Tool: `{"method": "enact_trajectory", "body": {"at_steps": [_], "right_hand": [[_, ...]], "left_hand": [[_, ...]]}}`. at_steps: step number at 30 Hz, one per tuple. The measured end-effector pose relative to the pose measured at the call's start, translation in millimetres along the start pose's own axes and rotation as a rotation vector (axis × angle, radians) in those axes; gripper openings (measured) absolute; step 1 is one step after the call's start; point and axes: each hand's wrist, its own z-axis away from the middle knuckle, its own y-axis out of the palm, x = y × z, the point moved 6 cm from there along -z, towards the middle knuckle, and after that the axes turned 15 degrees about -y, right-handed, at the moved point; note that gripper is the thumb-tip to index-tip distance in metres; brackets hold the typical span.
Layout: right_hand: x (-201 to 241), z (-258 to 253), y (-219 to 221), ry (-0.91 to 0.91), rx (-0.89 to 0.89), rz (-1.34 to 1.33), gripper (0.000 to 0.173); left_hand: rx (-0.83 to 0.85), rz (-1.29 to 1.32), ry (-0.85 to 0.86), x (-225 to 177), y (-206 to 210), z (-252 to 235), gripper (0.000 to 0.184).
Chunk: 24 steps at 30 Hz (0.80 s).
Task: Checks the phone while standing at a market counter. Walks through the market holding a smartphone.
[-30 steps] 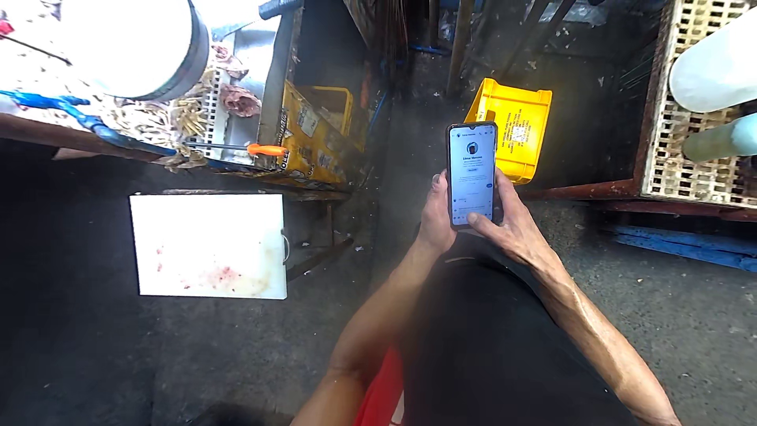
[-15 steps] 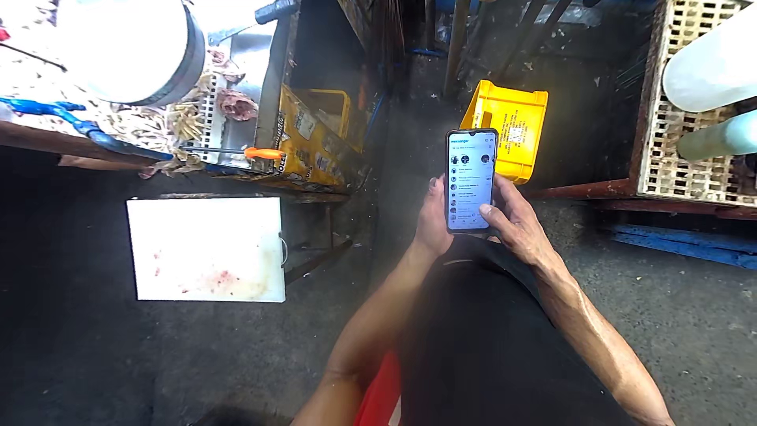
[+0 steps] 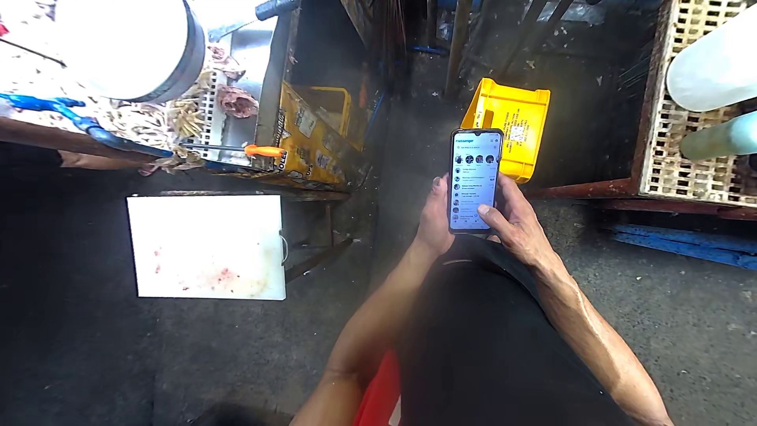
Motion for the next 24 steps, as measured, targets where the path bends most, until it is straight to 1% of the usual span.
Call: {"method": "enact_trajectory", "body": {"at_steps": [4,10,13,20,24], "right_hand": [[1,-4,-4,-0.028,-0.047,0.033,0.058],[7,-12,-12,-0.015,-0.198,-0.007,0.033],[4,-11,-13,-0.011,-0.249,-0.026,0.026],[3,-10,-11,-0.028,-0.287,-0.050,0.022],[5,-9,-10,-0.005,-0.305,-0.026,0.025]], "left_hand": [[0.005,-0.009,-0.001,1,1,0,0.069],[0.047,-0.027,-0.024,8,5,-3,0.070],[0.067,-0.043,-0.017,7,6,-2,0.071],[0.093,-0.057,-0.030,8,5,0,0.074],[0.091,-0.066,-0.025,7,7,1,0.074]]}}
